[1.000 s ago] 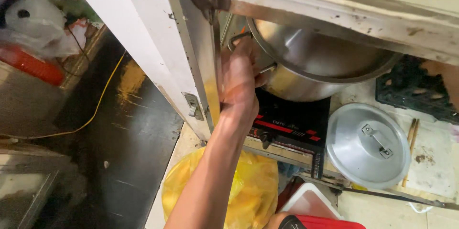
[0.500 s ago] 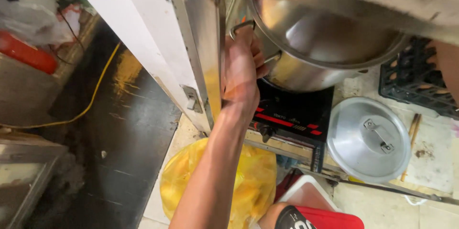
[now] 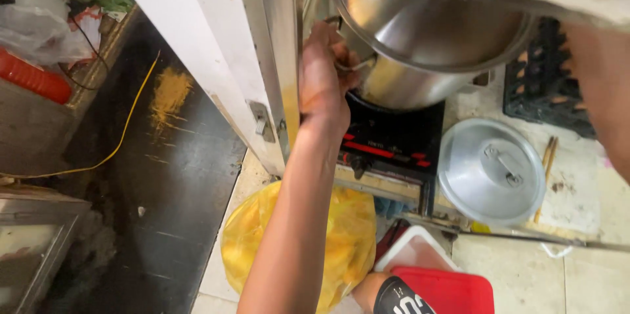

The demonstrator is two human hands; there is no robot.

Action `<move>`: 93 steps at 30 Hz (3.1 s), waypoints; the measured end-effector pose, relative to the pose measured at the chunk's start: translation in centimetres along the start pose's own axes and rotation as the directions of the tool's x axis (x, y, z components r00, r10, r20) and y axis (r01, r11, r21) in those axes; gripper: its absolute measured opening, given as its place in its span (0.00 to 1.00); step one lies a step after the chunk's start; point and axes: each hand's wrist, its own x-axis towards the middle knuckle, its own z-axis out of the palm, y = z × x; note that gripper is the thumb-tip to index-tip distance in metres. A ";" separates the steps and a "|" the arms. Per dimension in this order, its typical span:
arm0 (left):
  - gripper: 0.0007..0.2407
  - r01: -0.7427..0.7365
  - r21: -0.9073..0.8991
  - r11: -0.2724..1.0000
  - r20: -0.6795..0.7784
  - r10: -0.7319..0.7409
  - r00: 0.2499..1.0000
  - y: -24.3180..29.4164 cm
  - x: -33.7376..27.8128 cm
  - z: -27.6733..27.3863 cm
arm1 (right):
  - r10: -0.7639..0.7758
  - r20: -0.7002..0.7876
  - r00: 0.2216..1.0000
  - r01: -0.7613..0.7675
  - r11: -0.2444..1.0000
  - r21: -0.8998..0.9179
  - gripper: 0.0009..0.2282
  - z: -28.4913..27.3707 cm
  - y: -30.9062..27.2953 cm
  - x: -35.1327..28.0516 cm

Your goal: Chopping cucumbers on a wooden board and filling a large pot with water from a sink.

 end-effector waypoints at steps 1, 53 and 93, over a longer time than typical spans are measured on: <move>0.10 0.009 0.006 1.000 0.000 -0.009 1.000 -0.1 0.0 -0.1 | -0.014 -0.004 1.000 0.014 1.000 -0.024 0.11 -1.8 -4.0 -2.9; 0.32 -0.235 0.750 -0.618 0.313 0.019 0.950 -18.3 -11.4 -14.2 | 0.051 0.880 0.471 -0.852 -0.230 0.470 0.17 -24.5 -32.4 -55.4; 0.45 0.607 0.766 0.211 -0.468 -0.464 0.752 -70.6 -30.3 -23.0 | 0.199 0.974 -0.111 -0.825 -0.565 0.021 0.32 1.2 11.9 -96.1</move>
